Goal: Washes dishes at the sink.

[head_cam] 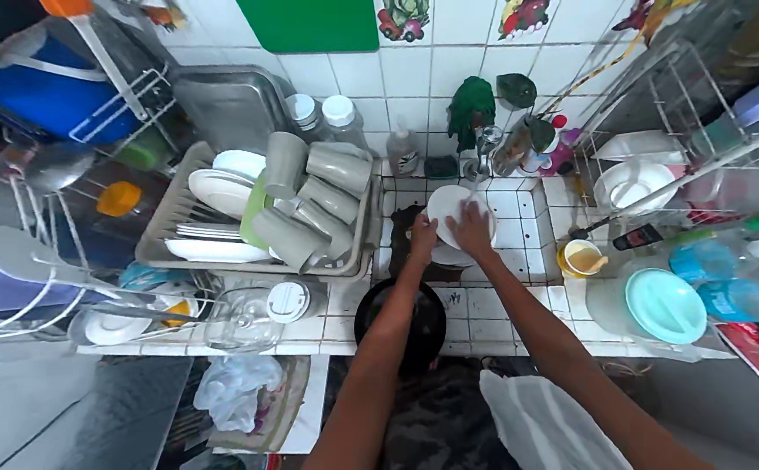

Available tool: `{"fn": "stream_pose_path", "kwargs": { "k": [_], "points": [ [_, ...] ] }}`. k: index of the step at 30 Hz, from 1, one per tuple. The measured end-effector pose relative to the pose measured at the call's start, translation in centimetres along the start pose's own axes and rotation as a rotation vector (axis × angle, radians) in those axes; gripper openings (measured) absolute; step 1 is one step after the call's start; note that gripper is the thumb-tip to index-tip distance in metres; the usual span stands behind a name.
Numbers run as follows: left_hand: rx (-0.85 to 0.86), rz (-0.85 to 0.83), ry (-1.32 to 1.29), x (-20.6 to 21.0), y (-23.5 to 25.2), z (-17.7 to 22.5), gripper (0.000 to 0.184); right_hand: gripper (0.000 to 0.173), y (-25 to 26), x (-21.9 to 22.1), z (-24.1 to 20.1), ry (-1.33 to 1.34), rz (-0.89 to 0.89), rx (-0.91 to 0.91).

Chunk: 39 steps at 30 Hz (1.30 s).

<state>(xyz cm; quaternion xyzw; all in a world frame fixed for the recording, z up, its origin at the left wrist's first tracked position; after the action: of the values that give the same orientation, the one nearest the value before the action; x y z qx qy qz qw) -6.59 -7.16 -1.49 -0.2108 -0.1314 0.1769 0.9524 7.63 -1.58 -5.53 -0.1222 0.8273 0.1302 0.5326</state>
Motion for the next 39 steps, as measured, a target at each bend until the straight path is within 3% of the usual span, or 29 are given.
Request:
{"fn": "stream_pose_path", "kwargs": {
  "k": [4,9,12,15,18,22,24,28,31,32,34,37,39],
  "points": [
    [0.049,0.051,-0.107,1.3,-0.4,-0.4,0.041,0.071,0.2,-2.8,-1.0,-0.059,-0.090,-0.247],
    [0.044,-0.012,-0.176,4.2,-1.7,-0.2,0.041,0.085,3.6,-5.4,2.5,-0.184,0.062,-0.095],
    [0.069,-0.047,-0.204,5.5,-0.8,-0.1,0.042,0.071,3.9,-5.5,0.9,-0.147,0.043,-0.213],
    [0.103,0.044,-0.221,5.1,0.2,1.6,0.043,0.061,2.4,-6.8,-0.1,-0.091,-0.054,-0.379],
    [0.131,0.103,-0.207,4.0,-0.2,3.1,0.042,0.066,2.9,-7.4,2.6,-0.102,-0.048,-0.283],
    [0.094,0.026,-0.131,5.2,-1.7,2.4,0.045,0.072,4.8,-6.5,3.4,-0.079,-0.001,-0.153],
    [0.095,0.014,-0.122,5.3,-1.3,2.4,0.044,0.071,4.0,-6.8,0.8,-0.005,-0.057,-0.231],
    [0.173,0.086,0.014,1.4,-1.8,4.6,0.047,0.064,0.9,-7.8,-1.9,0.025,-0.176,-0.540],
    [0.231,0.128,-0.076,0.3,-3.3,6.6,0.054,0.044,0.7,-8.2,-2.7,0.207,-0.033,-0.666],
    [0.265,0.122,-0.090,0.6,-3.5,7.2,0.059,0.041,1.0,-8.6,-3.5,0.332,-0.035,-0.614],
    [0.397,0.107,-0.018,1.7,-2.3,7.3,0.060,0.038,1.5,-8.8,-5.3,0.648,-0.100,-0.338],
    [0.627,0.084,0.371,4.3,-0.6,5.3,0.056,0.041,2.8,-7.4,-6.2,1.099,-0.106,0.090],
    [0.681,0.034,0.533,5.6,-0.9,3.7,0.057,0.047,3.1,-7.3,-5.8,1.262,-0.083,0.242]
  ]
}}
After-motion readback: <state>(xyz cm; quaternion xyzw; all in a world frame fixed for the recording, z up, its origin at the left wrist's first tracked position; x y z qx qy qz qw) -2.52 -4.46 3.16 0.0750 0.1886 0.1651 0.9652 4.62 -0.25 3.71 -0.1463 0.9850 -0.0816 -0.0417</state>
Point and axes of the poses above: each hand's wrist, its own y-axis towards the middle knuckle, its own x-axis out of the palm, z = x × y, the point moved 1 cm from there along y, towards the middle knuckle, and after that the axes turned 6 degrees about -y, right-handed, at the moved point
